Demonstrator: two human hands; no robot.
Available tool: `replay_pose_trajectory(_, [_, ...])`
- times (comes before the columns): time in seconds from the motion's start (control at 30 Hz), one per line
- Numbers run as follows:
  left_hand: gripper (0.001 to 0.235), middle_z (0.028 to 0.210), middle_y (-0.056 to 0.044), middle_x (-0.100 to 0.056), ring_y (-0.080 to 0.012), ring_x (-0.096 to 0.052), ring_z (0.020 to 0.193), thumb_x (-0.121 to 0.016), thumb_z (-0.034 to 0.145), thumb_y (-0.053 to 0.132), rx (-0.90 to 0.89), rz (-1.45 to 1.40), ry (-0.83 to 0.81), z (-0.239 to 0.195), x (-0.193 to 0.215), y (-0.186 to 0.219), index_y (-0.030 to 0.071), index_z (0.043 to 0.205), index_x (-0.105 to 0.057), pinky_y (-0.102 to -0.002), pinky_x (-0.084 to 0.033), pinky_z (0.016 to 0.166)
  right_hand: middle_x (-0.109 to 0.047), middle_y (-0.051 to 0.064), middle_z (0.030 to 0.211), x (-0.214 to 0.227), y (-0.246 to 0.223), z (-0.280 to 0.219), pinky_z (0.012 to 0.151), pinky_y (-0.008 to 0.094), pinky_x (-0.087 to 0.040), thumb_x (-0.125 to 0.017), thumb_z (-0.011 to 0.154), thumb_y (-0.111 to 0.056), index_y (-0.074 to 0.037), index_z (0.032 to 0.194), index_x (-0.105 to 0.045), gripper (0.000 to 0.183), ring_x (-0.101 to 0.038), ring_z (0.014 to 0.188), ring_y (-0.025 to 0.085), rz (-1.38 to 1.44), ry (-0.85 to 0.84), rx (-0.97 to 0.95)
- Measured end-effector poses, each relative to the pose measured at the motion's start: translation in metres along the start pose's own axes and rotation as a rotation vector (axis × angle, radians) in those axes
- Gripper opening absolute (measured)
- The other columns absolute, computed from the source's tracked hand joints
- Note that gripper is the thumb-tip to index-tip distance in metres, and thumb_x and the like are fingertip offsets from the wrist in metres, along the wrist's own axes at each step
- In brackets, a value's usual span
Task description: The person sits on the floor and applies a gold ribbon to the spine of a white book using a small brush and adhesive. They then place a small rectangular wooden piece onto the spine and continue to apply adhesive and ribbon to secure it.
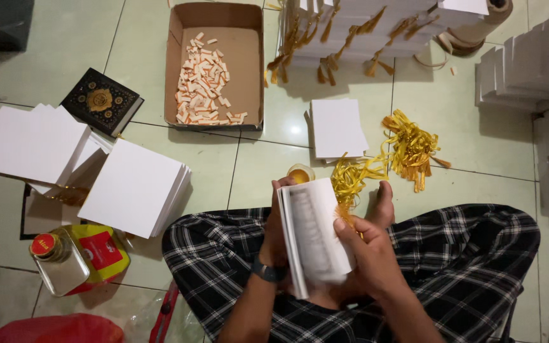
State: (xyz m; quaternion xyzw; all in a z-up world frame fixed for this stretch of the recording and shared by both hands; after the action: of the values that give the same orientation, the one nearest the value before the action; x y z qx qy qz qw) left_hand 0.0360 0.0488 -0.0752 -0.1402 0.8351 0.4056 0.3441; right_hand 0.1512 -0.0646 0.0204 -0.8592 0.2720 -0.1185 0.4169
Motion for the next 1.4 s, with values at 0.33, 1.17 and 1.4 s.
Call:
replay_pose_trajectory(0.33, [0.052, 0.081, 0.001, -0.056, -0.0127, -0.055, 0.071, -0.031, 0.101, 0.068, 0.000, 0.095, 0.034, 0.005, 0.004, 0.015, 0.021, 0.103, -0.054, -0.035, -0.051, 0.070, -0.075, 0.026, 0.109, -0.023, 0.028, 0.005, 0.089, 0.051, -0.059, -0.059, 0.098, -0.017, 0.005, 0.119, -0.067, 0.031, -0.072, 0.096, 0.037, 0.482, -0.178, -0.240])
replay_pose_trajectory(1.17, [0.057, 0.077, 0.003, -0.058, -0.0117, -0.055, 0.074, -0.026, 0.103, 0.066, 0.016, 0.290, 0.086, 0.030, -0.006, 0.032, 0.022, 0.102, -0.063, -0.037, -0.048, 0.074, -0.074, -0.002, 0.135, 0.041, -0.085, -0.080, 0.082, 0.028, -0.051, -0.061, 0.080, 0.000, -0.028, 0.136, -0.071, 0.064, -0.071, 0.108, 0.016, -0.755, 0.294, 0.078])
replay_pose_trajectory(1.4, [0.059, 0.077, 0.003, -0.058, -0.0114, -0.055, 0.075, -0.025, 0.104, 0.065, 0.006, 0.349, 0.119, 0.020, -0.008, 0.047, 0.022, 0.102, -0.065, -0.037, -0.048, 0.076, -0.073, 0.004, 0.132, -0.030, -0.066, -0.116, 0.085, 0.038, -0.058, -0.063, 0.100, -0.024, -0.022, 0.136, -0.070, 0.036, -0.074, 0.115, 0.022, -1.078, -0.809, 0.498])
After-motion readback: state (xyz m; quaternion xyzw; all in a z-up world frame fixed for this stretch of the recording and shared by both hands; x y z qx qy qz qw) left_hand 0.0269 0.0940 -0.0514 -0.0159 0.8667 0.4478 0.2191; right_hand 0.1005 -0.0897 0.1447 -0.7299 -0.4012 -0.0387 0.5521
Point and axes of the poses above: each hand's wrist, its own z-axis towards the middle knuckle, its own x-axis out of the back of the hand, y = z × x, the point moved 7 cm from there along z, towards the middle knuckle
